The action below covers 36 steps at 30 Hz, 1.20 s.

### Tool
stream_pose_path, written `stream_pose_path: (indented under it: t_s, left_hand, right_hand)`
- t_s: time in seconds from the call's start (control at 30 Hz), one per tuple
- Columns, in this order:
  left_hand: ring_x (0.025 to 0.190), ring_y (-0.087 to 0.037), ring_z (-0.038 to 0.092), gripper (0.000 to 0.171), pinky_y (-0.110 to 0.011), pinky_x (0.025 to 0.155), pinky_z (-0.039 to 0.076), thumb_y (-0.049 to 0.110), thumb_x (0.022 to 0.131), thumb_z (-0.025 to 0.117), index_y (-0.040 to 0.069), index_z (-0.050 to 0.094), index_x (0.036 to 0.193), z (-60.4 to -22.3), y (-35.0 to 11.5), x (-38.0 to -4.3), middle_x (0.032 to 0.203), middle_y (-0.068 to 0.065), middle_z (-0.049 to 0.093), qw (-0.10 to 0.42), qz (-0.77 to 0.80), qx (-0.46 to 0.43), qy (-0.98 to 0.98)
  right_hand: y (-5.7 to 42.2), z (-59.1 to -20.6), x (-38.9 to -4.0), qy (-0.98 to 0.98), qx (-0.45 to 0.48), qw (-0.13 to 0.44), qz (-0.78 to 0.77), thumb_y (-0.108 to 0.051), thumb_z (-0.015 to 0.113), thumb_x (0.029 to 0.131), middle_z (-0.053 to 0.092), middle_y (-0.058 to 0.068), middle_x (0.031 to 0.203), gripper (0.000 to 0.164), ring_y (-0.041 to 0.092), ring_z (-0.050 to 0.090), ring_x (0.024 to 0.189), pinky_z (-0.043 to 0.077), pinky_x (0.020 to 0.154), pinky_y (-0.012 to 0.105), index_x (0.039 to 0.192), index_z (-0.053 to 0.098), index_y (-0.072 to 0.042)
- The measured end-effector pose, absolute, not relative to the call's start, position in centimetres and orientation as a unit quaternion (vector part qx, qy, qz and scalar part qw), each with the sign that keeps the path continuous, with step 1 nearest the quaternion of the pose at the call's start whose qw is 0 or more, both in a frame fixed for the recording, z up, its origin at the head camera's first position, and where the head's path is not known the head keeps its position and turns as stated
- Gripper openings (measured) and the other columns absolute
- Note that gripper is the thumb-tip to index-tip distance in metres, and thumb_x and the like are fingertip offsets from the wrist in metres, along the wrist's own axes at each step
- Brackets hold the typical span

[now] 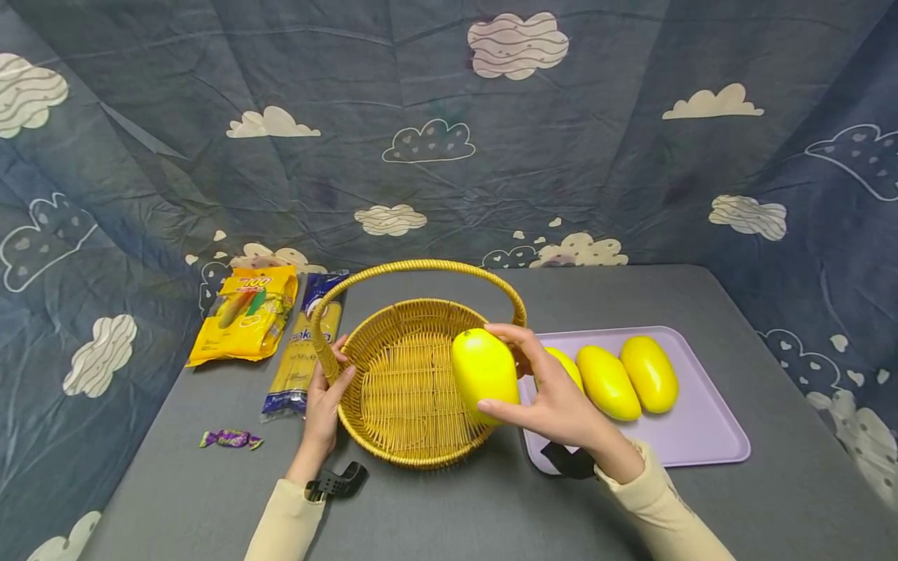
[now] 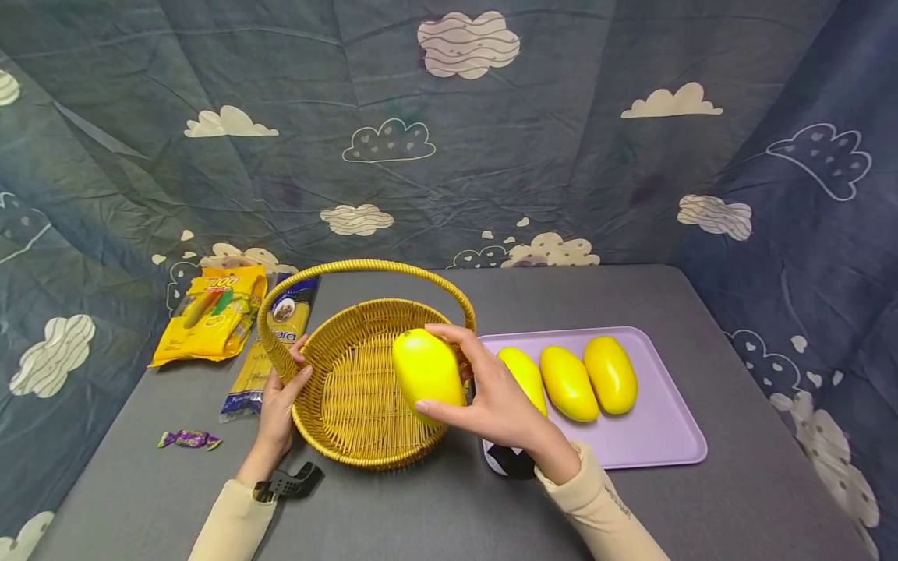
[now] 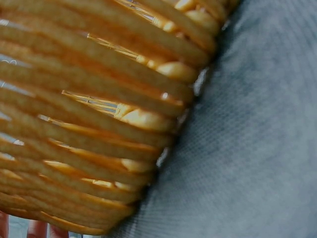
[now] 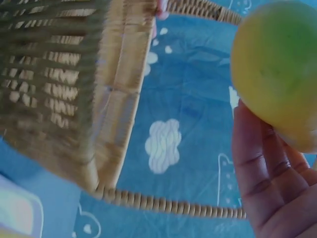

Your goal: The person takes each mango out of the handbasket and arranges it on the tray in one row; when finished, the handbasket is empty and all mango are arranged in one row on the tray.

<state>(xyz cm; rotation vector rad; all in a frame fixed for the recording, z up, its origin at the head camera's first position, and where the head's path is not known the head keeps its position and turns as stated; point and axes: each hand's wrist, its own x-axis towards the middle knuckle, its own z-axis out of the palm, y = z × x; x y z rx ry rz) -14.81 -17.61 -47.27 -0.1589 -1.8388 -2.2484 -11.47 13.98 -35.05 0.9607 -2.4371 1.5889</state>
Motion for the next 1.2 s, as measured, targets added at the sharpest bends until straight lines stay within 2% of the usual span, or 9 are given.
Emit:
stream_pose_path:
  t_s: [0.17, 0.3, 0.53, 0.73, 0.93, 1.07, 1.2]
  left_hand:
    - [0.136, -0.022, 0.029, 0.031, -0.028, 0.11, 0.023, 0.007, 0.097, 0.052, -0.013, 0.037, 0.116, -47.3, -17.6, -14.8, 0.151, -0.018, 0.028, 0.115, -0.769, -0.057, -0.627]
    - [0.136, -0.022, 0.029, 0.03, -0.028, 0.11, 0.024, 0.007, 0.097, 0.052, -0.012, 0.037, 0.116, -47.2, -17.6, -14.7, 0.15, -0.014, 0.03, 0.115, -0.769, -0.055, -0.627]
    - [0.136, -0.023, 0.03, 0.031, -0.028, 0.11, 0.024, 0.007, 0.097, 0.052, -0.012, 0.036, 0.115, -47.2, -17.6, -14.7, 0.15, -0.015, 0.03, 0.116, -0.77, -0.059, -0.624]
    - [0.136, -0.022, 0.029, 0.03, -0.029, 0.11, 0.023, 0.007, 0.098, 0.051, -0.013, 0.036, 0.115, -47.2, -17.5, -14.8, 0.15, -0.014, 0.03, 0.118, -0.769, -0.064, -0.624]
    - [0.136, -0.023, 0.028, 0.029, -0.029, 0.11, 0.022, 0.004, 0.097, 0.05, -0.014, 0.034, 0.114, -47.2, -17.5, -14.9, 0.15, -0.018, 0.029, 0.121, -0.771, -0.067, -0.622]
    - [0.136, -0.023, 0.029, 0.027, -0.03, 0.111, 0.022, 0.002, 0.097, 0.05, -0.013, 0.036, 0.114, -47.1, -17.5, -14.9, 0.15, -0.018, 0.029, 0.123, -0.77, -0.066, -0.622]
    - [0.136, -0.022, 0.029, 0.027, -0.03, 0.111, 0.022, 0.004, 0.097, 0.051, -0.012, 0.038, 0.114, -47.2, -17.5, -14.9, 0.149, -0.013, 0.033, 0.124, -0.768, -0.062, -0.625]
  right_hand:
    - [15.3, -35.7, -11.3, -0.794, 0.312, 0.073, 0.516, -0.008, 0.084, 0.071, 0.052, 0.0, 0.123, 0.086, 0.018, 0.054, 0.097, 0.049, 0.075, 0.033, 0.141, 0.035, -0.017]
    - [16.2, -35.9, -11.1, -0.788, 0.303, 0.099, 0.526, 0.001, 0.083, 0.068, 0.048, 0.004, 0.13, 0.089, 0.02, 0.055, 0.101, 0.049, 0.078, 0.031, 0.141, 0.034, -0.01]
    - [18.1, -36.3, -11.4, -0.779, 0.264, 0.15, 0.549, 0.013, 0.079, 0.063, 0.05, 0.007, 0.126, 0.091, 0.02, 0.055, 0.096, 0.046, 0.075, 0.027, 0.139, 0.034, -0.005]
    - [20.0, -36.6, -11.6, -0.791, 0.201, 0.161, 0.555, 0.013, 0.076, 0.068, 0.046, 0.004, 0.126, 0.089, 0.018, 0.057, 0.092, 0.047, 0.075, 0.023, 0.141, 0.031, -0.008]
    - [21.8, -37.1, -11.9, -0.8, 0.146, 0.159, 0.559, 0.012, 0.072, 0.073, 0.044, 0.005, 0.121, 0.086, 0.016, 0.061, 0.083, 0.053, 0.07, 0.022, 0.144, 0.028, -0.012]
    - [23.1, -37.3, -12.1, -0.807, 0.121, 0.165, 0.554, 0.01, 0.07, 0.077, 0.042, 0.003, 0.122, 0.085, 0.015, 0.06, 0.086, 0.052, 0.071, 0.02, 0.145, 0.026, -0.014]
    - [24.3, -37.6, -12.4, -0.812, 0.104, 0.173, 0.548, 0.009, 0.067, 0.08, 0.039, 0.001, 0.128, 0.083, 0.013, 0.058, 0.091, 0.05, 0.073, 0.018, 0.147, 0.026, -0.018]
